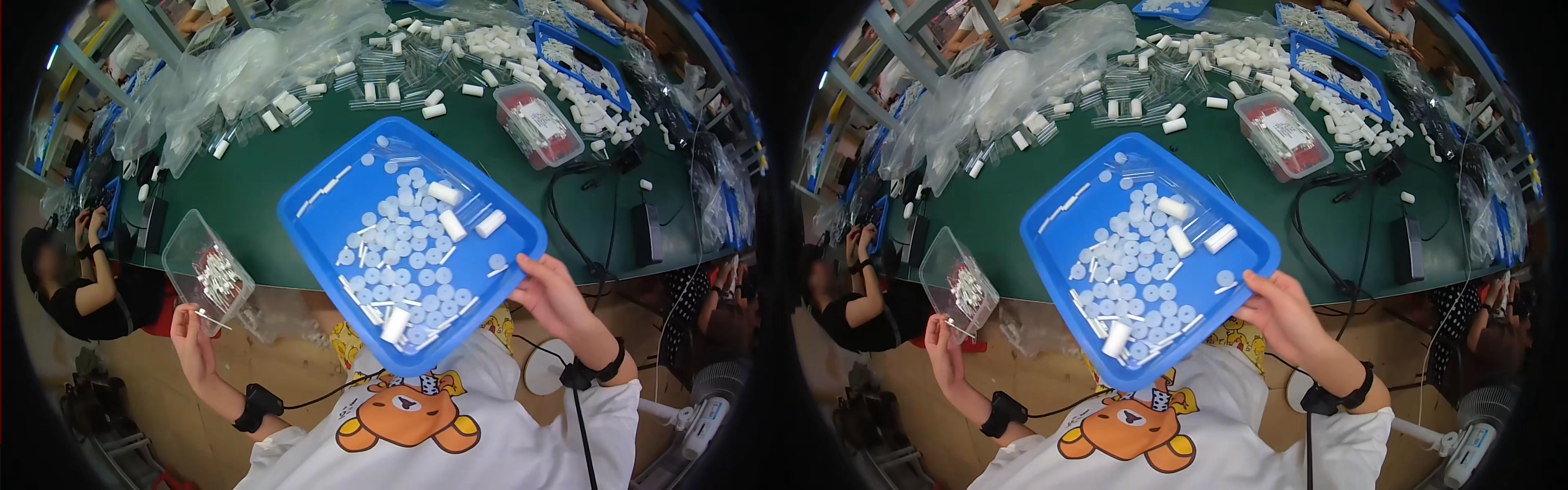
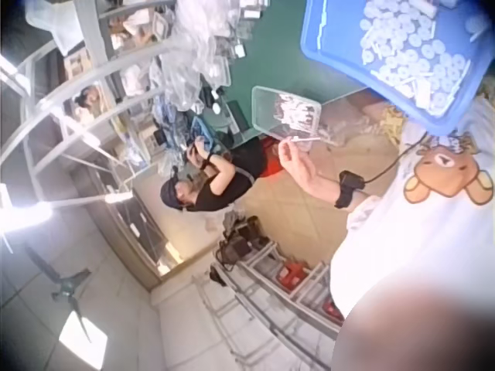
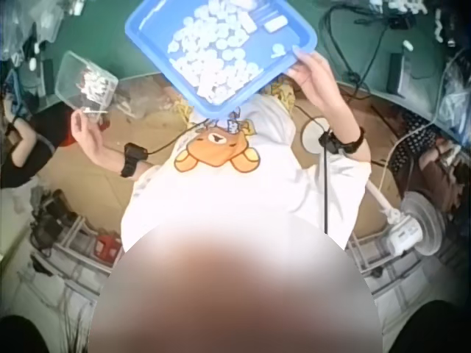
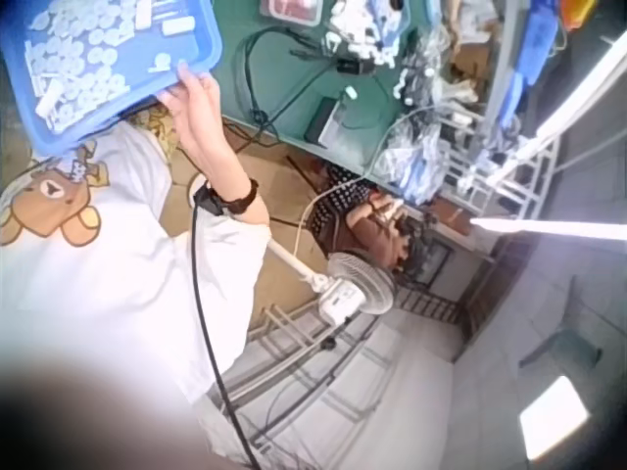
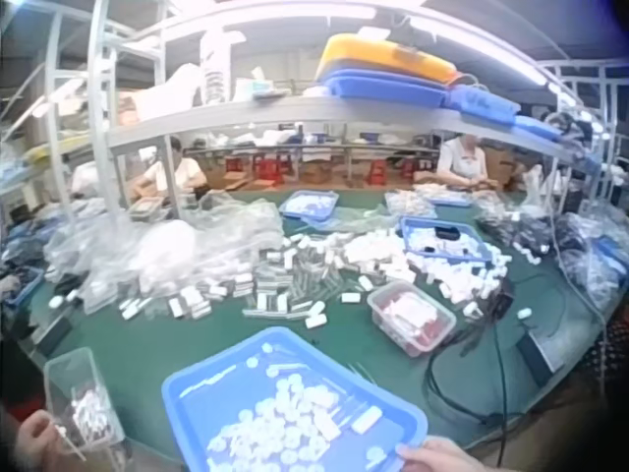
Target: The recorder is assembling small white plastic housings with thin metal probe wires.
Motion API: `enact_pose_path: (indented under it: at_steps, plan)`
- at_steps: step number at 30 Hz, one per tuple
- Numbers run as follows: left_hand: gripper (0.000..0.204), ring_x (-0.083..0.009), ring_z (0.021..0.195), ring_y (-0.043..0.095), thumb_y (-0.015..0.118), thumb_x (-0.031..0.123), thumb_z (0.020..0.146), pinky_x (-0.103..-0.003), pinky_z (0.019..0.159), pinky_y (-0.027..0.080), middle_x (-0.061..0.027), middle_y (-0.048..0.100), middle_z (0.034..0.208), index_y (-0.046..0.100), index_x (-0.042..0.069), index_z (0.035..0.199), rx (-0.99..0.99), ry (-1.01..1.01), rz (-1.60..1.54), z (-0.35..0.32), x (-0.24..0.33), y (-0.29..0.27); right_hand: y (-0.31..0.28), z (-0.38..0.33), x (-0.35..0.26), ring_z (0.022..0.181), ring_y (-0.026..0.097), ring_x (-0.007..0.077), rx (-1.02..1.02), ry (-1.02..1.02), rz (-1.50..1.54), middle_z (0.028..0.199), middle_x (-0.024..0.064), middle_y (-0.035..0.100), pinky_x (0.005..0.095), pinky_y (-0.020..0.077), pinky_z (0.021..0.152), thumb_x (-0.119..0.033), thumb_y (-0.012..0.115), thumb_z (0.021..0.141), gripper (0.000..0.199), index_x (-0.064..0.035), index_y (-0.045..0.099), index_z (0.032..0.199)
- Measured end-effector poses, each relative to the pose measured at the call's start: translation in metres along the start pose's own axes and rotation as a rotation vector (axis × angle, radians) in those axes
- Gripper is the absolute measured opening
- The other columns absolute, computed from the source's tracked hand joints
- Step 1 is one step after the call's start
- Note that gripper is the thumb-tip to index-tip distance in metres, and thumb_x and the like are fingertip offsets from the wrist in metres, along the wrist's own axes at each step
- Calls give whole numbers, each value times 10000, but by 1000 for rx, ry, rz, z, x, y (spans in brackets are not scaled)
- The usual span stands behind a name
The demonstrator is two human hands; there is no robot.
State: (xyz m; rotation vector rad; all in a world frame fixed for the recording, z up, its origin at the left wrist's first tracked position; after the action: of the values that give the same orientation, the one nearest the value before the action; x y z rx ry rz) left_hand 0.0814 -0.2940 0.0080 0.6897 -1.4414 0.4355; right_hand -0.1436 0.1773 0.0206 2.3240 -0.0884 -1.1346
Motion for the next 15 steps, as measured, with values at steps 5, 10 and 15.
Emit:
enact_pose_path:
  at_steps: [5,10,15]
  plan:
    - [96,-104,884,510,502,78,929,-243,785,421,-28,527,969,513,17,1002,54,43,-48,1,4,13,8,13,44,1182,451,229,24,84,253,1232,139,481,382,347,1051,-126,415,962,262,43,431,1160]
    - [153,-110,912,519,541,97,912,-251,807,430,-54,556,1028,504,24,1041,34,89,-139,-10,-5,14,5,18,53,1232,394,244,47,34,369,1285,153,413,387,299,1094,-142,402,968,317,56,362,1213]
    - [159,-104,838,489,546,73,906,-237,733,424,-64,547,1058,487,28,1047,36,88,-232,-38,-12,37,-6,14,57,1243,384,271,58,-31,327,1291,179,389,405,312,1089,-168,398,967,366,69,328,1237]
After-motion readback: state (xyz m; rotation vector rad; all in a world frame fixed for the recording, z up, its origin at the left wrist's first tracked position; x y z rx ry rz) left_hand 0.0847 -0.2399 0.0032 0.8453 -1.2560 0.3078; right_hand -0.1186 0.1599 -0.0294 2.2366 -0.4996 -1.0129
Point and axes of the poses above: each hand's wrist, its own z-axis towards the middle knuckle, its own y-axis out of the palm, x = y × z, the point moved 5 cm from there along z, towards the middle knuckle
